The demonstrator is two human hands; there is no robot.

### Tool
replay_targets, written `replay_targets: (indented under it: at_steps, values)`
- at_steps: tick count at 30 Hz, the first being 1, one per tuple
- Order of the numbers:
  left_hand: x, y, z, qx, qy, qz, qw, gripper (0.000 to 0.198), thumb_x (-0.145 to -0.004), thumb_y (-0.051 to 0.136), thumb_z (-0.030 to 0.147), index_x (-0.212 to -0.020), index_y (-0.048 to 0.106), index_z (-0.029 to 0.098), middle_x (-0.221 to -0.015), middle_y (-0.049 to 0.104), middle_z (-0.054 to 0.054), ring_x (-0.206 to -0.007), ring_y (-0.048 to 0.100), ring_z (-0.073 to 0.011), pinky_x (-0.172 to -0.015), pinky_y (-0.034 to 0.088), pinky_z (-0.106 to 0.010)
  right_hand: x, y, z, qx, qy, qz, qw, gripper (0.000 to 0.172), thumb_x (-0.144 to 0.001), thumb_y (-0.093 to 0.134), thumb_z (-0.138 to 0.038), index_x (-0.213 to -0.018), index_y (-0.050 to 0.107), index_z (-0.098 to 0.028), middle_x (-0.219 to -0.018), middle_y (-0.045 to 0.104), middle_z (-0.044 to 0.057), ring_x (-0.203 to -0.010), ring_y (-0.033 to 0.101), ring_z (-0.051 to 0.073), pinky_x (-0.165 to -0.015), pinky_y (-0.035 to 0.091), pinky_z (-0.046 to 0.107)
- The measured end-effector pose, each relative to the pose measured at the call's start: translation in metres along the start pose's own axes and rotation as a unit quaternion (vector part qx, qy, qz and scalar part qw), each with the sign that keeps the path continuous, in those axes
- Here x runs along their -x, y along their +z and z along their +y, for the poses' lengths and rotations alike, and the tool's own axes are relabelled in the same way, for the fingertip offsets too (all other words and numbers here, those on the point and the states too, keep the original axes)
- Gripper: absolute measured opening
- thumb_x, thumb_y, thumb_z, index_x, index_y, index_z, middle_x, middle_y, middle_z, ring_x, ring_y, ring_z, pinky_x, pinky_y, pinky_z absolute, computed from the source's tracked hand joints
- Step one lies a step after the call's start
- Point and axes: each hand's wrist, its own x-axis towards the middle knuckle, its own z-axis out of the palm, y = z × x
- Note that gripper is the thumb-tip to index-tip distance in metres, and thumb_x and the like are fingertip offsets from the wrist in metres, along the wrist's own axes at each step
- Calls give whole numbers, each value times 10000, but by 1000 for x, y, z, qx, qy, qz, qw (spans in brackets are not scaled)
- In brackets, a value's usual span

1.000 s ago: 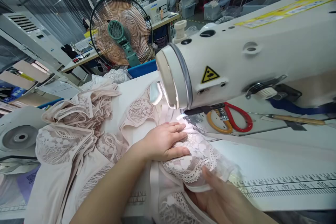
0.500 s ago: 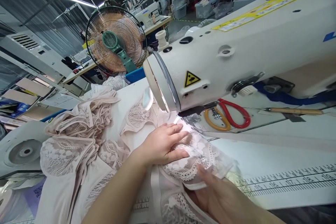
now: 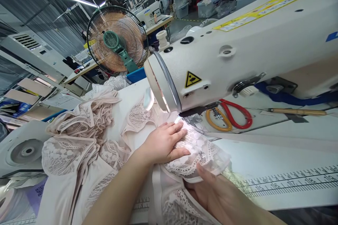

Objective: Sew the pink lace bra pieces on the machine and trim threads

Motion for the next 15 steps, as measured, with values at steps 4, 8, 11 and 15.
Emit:
replay_targets:
  at_steps: [4,8,11,15]
  values:
    - [-2,1,-1,-3,-8,-3,1000,714,-923,370,632,-1383,468,95,-1467,416,-178,-1360,398,-309,-1138,316,-448,1,-2,0,11,0,5,1000,522,-915,527,-460,-1376,504,-218,-1343,572,88,-1347,399,250,-1155,212,463]
    - [-2,3,-1,2,-18,-5,1000,710,-923,370,632,-1397,451,110,-1475,402,-178,-1365,390,-312,-1133,320,-466,2,-2,-1,14,7,4,1000,507,-910,528,-470,-1346,537,-212,-1339,574,91,-1351,392,253,-1157,209,461]
    - [-2,5,-2,4,-33,-8,999,724,-918,368,643,-1412,432,118,-1489,376,-176,-1371,375,-329,-1125,328,-488,1,0,-3,21,12,5,1000,497,-902,536,-483,-1311,572,-204,-1333,578,97,-1352,391,253,-1160,207,449]
    - [-4,7,-2,1,-55,-16,998,747,-916,359,652,-1428,407,111,-1503,353,-173,-1382,353,-334,-1136,302,-501,1,5,-7,23,18,-2,1000,473,-896,555,-471,-1285,594,-205,-1329,582,96,-1355,385,251,-1161,199,444]
